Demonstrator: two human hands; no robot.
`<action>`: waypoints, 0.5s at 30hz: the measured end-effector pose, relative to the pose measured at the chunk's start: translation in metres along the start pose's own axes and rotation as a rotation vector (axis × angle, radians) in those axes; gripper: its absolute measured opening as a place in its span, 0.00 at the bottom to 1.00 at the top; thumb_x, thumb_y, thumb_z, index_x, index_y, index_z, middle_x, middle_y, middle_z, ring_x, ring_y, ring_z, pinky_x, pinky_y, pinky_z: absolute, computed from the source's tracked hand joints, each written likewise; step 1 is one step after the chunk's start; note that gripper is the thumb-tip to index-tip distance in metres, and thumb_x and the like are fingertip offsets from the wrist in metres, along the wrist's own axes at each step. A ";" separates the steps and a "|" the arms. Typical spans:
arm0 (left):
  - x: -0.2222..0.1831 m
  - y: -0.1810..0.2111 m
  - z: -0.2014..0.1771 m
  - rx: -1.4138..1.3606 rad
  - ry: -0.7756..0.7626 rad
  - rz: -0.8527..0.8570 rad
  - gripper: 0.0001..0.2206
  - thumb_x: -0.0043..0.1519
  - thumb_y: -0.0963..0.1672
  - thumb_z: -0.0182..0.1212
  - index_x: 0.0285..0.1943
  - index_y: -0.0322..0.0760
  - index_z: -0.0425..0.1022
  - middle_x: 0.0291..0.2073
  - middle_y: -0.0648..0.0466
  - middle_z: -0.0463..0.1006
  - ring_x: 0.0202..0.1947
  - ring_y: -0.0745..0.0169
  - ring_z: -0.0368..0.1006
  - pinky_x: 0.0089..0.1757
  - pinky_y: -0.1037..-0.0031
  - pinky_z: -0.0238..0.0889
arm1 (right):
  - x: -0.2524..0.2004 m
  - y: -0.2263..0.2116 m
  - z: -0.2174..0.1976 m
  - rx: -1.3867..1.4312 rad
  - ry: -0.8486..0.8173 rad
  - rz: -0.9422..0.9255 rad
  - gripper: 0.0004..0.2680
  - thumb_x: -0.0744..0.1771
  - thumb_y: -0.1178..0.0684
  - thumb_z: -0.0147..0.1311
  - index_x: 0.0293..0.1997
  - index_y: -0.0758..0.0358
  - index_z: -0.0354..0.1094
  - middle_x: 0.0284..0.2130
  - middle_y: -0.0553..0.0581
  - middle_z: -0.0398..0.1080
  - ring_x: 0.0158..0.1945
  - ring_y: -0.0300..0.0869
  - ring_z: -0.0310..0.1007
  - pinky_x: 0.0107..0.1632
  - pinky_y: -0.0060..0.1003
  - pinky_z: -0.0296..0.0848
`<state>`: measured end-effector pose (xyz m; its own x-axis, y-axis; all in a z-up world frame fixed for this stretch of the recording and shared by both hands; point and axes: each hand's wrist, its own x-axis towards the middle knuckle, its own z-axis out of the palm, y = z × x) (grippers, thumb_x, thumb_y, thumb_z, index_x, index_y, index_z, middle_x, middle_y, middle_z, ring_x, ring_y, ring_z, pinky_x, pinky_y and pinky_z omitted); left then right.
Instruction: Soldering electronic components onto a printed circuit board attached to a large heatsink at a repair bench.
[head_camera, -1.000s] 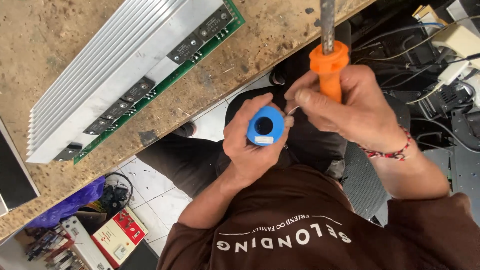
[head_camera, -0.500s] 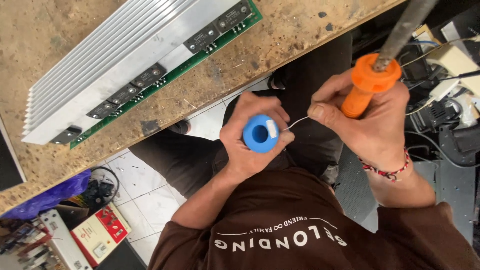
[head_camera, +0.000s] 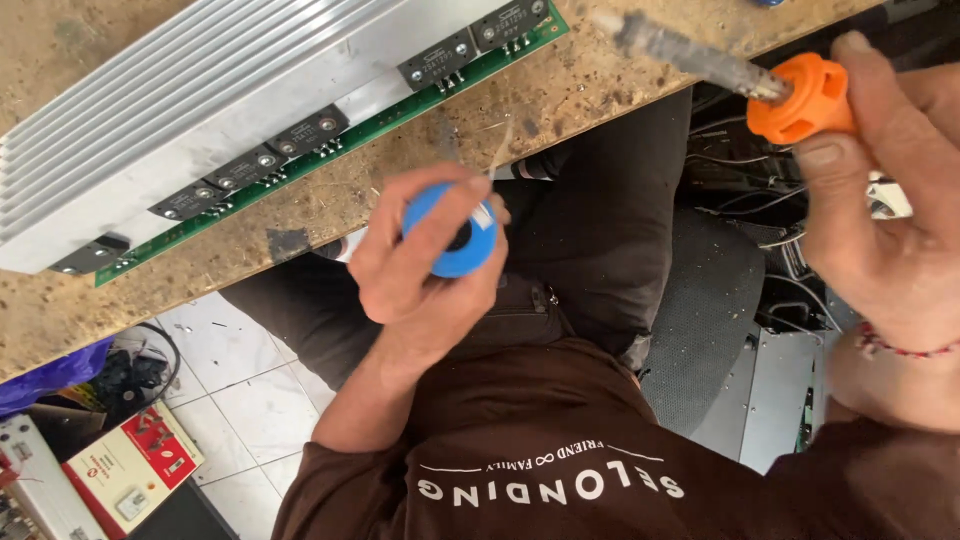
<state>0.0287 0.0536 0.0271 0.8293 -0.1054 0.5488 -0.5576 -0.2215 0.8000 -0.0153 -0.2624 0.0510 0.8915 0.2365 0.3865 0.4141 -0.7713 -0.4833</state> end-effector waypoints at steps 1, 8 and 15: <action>0.003 -0.002 -0.002 0.112 0.029 0.007 0.13 0.61 0.32 0.69 0.50 0.33 0.76 0.45 0.41 0.76 0.33 0.53 0.81 0.34 0.73 0.75 | -0.002 0.003 -0.007 -0.073 -0.080 -0.012 0.16 0.80 0.69 0.56 0.79 0.98 0.64 0.54 0.86 0.66 0.51 0.66 0.65 0.52 0.53 0.65; 0.016 -0.011 0.005 0.168 0.039 0.032 0.17 0.60 0.31 0.71 0.54 0.38 0.75 0.43 0.42 0.79 0.37 0.50 0.79 0.39 0.68 0.73 | 0.003 0.007 -0.026 -0.424 -0.263 -0.105 0.19 0.83 0.61 0.61 0.87 0.84 0.67 0.59 0.83 0.71 0.56 0.67 0.69 0.59 0.57 0.71; 0.019 -0.017 0.010 0.155 0.058 -0.007 0.19 0.60 0.31 0.70 0.54 0.42 0.75 0.43 0.44 0.79 0.40 0.53 0.79 0.39 0.71 0.74 | 0.014 0.007 -0.028 -0.331 -0.294 -0.124 0.20 0.81 0.61 0.59 0.86 0.86 0.65 0.57 0.84 0.70 0.54 0.68 0.69 0.58 0.57 0.71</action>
<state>0.0541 0.0459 0.0213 0.8273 -0.0484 0.5597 -0.5354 -0.3697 0.7594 -0.0050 -0.2804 0.0751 0.8731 0.4596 0.1627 0.4824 -0.8627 -0.1520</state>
